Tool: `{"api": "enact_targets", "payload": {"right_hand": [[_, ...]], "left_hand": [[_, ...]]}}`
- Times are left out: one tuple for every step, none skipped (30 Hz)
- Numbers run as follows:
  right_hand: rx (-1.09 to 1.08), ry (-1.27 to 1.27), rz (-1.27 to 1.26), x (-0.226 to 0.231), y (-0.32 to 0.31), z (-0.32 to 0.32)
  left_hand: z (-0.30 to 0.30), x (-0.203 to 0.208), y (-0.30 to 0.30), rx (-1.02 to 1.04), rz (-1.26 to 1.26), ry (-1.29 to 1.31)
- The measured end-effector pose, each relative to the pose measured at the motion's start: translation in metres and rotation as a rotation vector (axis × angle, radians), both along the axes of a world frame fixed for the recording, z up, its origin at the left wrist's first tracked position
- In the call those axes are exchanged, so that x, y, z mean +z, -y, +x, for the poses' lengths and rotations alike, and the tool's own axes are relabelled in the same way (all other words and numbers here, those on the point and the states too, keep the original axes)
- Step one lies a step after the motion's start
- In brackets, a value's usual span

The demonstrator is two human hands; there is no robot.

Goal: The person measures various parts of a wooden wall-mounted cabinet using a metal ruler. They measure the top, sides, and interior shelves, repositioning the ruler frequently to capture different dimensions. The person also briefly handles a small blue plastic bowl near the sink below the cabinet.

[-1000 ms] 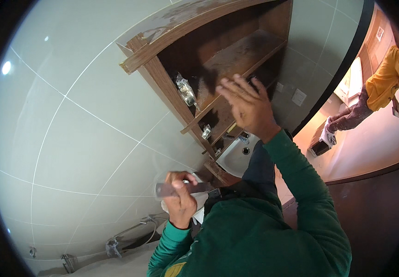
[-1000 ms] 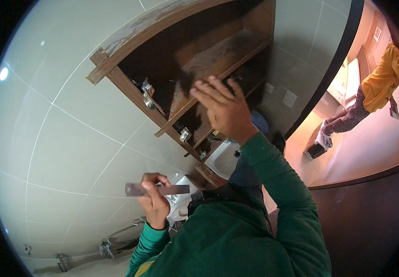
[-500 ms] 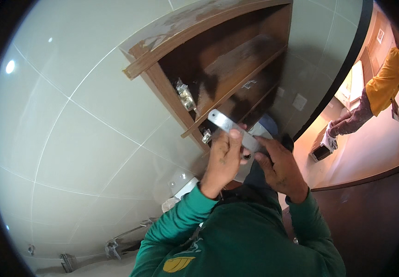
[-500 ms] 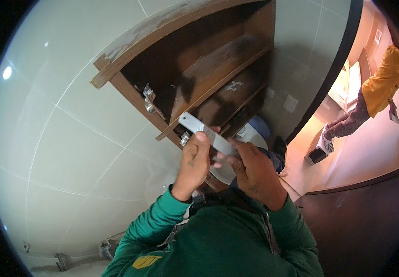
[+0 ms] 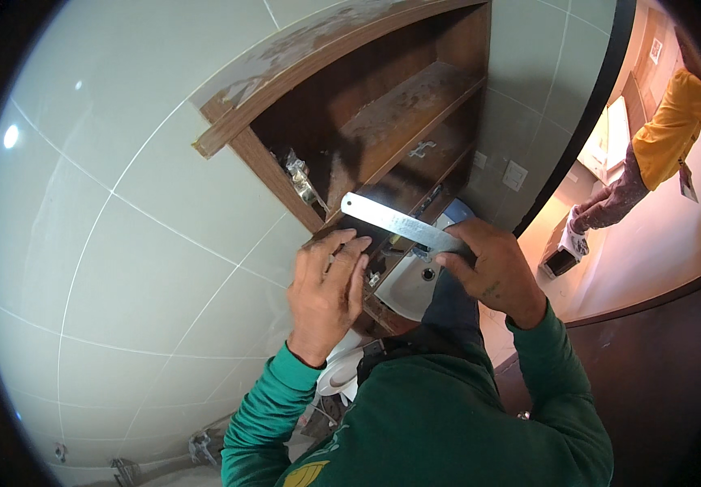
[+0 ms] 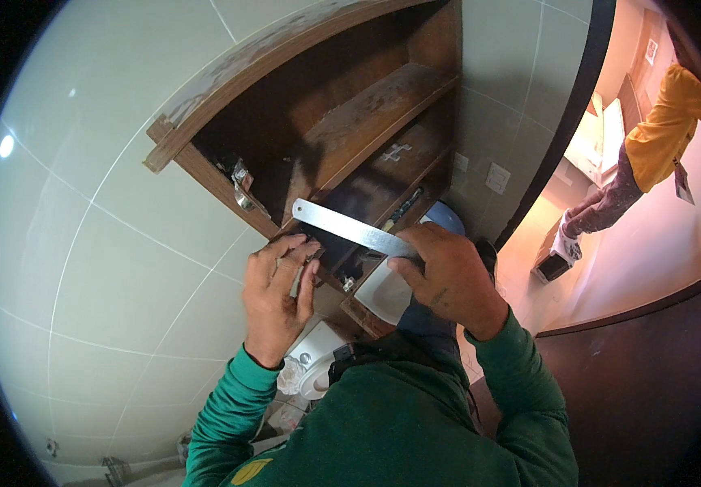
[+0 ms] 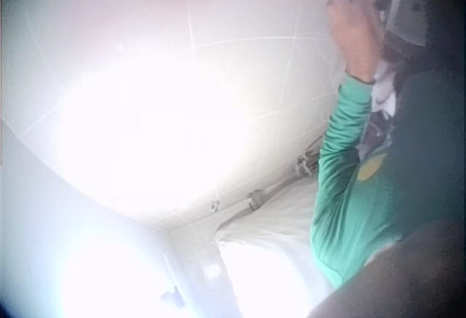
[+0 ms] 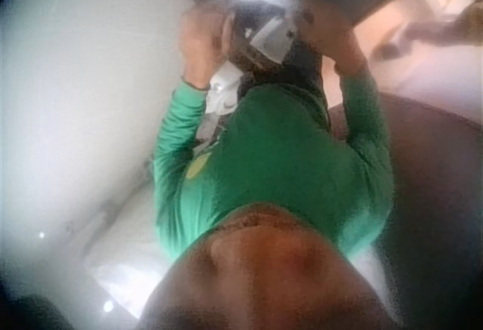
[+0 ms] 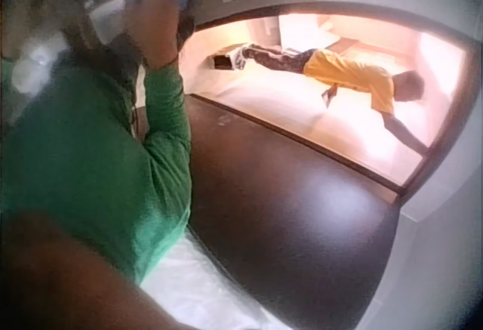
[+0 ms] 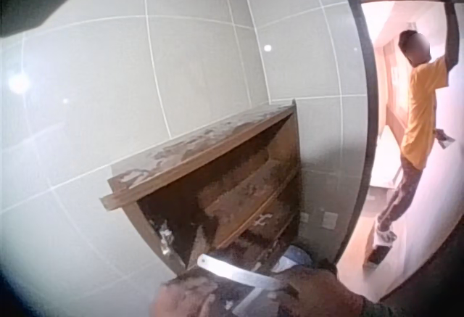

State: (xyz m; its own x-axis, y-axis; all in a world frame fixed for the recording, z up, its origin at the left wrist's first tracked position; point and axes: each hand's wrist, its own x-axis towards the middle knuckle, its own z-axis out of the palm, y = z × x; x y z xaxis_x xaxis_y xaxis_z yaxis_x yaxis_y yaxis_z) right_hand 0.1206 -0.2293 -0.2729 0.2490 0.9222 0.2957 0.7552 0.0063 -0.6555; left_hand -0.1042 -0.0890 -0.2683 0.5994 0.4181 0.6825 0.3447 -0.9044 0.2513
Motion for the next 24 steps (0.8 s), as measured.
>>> {"api": "enact_targets", "payload": {"right_hand": [[-0.028,-0.044,-0.074,0.009,0.001,-0.002],[-0.056,-0.088,-0.147,0.014,0.001,-0.002],[-0.082,-0.025,-0.134,0.011,0.002,-0.001],[-0.109,0.039,-0.12,0.006,0.004,0.0],[-0.135,0.103,-0.105,0.003,0.004,0.001],[-0.126,0.232,-0.011,0.004,0.001,-0.001],[-0.123,0.359,0.082,0.005,-0.003,-0.003],[-0.119,0.486,0.175,0.006,-0.008,-0.006],[-0.121,0.495,0.178,0.006,-0.015,-0.01],[-0.123,0.504,0.18,0.006,-0.024,-0.015],[-0.125,0.512,0.183,0.005,-0.031,-0.018],[-0.116,0.487,0.165,0.005,-0.036,-0.019],[-0.107,0.463,0.143,0.004,-0.041,-0.02],[-0.099,0.439,0.121,0.004,-0.045,-0.019],[-0.088,0.441,0.089,0.003,-0.049,-0.017],[-0.075,0.444,0.061,0.003,-0.054,-0.014],[-0.063,0.448,0.033,0.003,-0.057,-0.011],[-0.043,0.471,0.063,0.006,-0.059,-0.008],[-0.025,0.491,0.09,0.01,-0.059,-0.007],[-0.007,0.51,0.117,0.012,-0.06,-0.005],[-0.022,0.555,0.106,0.012,-0.061,-0.002],[-0.036,0.599,0.094,0.011,-0.061,0.001],[-0.049,0.643,0.081,0.009,-0.06,0.003],[-0.074,0.627,0.093,0.007,-0.059,0.005]], "left_hand": [[0.001,0.002,0.002,-0.007,0.011,-0.02],[0.003,0.003,0.004,-0.012,0.024,-0.039],[0.006,0.006,0.006,-0.029,0.041,-0.047],[0.009,0.009,0.007,-0.046,0.058,-0.053],[0.011,0.011,0.007,-0.063,0.076,-0.059],[0.007,0.01,0.003,-0.113,0.134,-0.157],[0.009,0.013,0.005,-0.076,0.132,-0.223],[0.011,0.02,0.011,-0.038,0.129,-0.288],[0.014,0.023,0.014,0.0,0.126,-0.354],[0.015,0.022,0.015,0.074,0.146,-0.418],[0.017,0.021,0.015,0.149,0.165,-0.481],[0.018,0.02,0.015,0.224,0.184,-0.545],[0.021,0.019,0.015,0.263,0.28,-0.618],[0.026,0.017,0.013,0.302,0.376,-0.69],[0.03,0.015,0.01,0.34,0.473,-0.761],[0.033,0.013,0.006,0.363,0.538,-0.781],[0.036,0.009,0.002,0.384,0.537,-0.805],[0.04,0.004,0.0,0.405,0.535,-0.828],[0.043,0.004,-0.002,0.421,0.534,-0.855],[0.044,0.006,-0.003,0.425,0.525,-0.864],[0.045,0.01,-0.003,0.428,0.516,-0.873],[0.046,0.012,-0.003,0.432,0.507,-0.883],[0.048,0.011,-0.007,0.445,0.529,-0.889],[0.05,0.009,-0.011,0.459,0.551,-0.896]]}}
